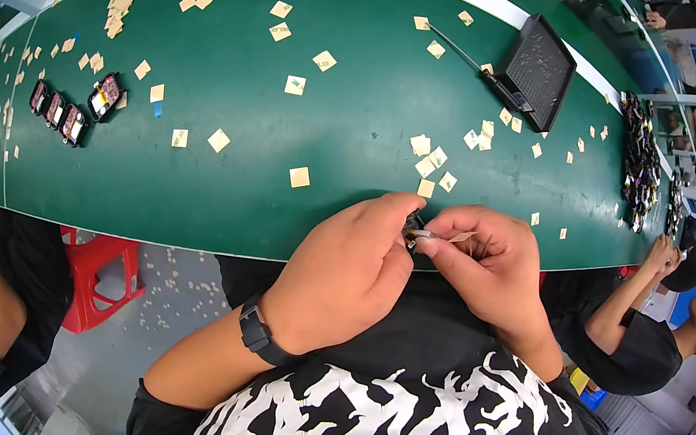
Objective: The worker is assembling small electronic components, including applying labels and fitting internal parts into a plastic housing.
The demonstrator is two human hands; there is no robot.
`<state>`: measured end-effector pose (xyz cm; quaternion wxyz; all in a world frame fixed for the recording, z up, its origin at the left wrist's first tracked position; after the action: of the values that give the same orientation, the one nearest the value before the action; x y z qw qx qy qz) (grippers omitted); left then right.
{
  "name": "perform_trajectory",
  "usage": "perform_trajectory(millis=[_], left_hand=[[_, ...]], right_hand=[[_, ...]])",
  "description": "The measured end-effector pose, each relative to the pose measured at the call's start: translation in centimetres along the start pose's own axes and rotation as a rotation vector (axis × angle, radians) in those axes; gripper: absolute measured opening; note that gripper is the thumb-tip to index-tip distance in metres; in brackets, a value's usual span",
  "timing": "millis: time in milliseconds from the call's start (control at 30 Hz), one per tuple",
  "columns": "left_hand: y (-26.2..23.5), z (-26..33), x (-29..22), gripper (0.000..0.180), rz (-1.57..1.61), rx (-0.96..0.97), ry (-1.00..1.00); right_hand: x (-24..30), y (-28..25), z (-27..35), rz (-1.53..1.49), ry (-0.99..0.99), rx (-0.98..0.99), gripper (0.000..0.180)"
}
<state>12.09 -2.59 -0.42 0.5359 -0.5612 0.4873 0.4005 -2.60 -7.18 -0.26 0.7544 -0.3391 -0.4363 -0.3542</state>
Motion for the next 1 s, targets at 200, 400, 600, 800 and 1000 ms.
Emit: perform_trajectory(millis=[200,400,600,800,1000], left_hand=[[0.1,0.0,0.1,0.046,0.065,0.034,-0.017],[-0.5,0.2,-0.4,0.049,0.030,0.020,0.076],[-0.7,-0.1,-0.3,0.047,0.135,0.135,-0.007],[-0.5,-0.2,-0.2,0.059,0.239,0.264,-0.019],[-0.2,0.0,0.6,0.052,0.425,0.185,-0.183]], right_hand=[[1.2,0.6,-0.2,0.145,-0.133,-0.032,0.010],[0.7,1.2,-0.7,0.039,-0.020,-0.050,0.008],[-1.0,0.9,-2.0,-0.282,0.100,-0.083,0.019],[-1.3,1.6,-2.9,-0.205,0.213,0.120,0.026],[-0.5,1.4,-2.6,-0.328,0.221,0.148,0.017]])
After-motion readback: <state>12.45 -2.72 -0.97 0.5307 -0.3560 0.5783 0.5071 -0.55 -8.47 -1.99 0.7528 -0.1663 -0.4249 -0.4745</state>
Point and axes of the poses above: each hand's wrist, its own z-axis away from the middle knuckle, its own y-axis out of the palm, x = y × z, the point moved 9 cm from there along -z, towards the middle knuckle, and after that the axes turned 4 degrees about y, right-handed, at the moved point
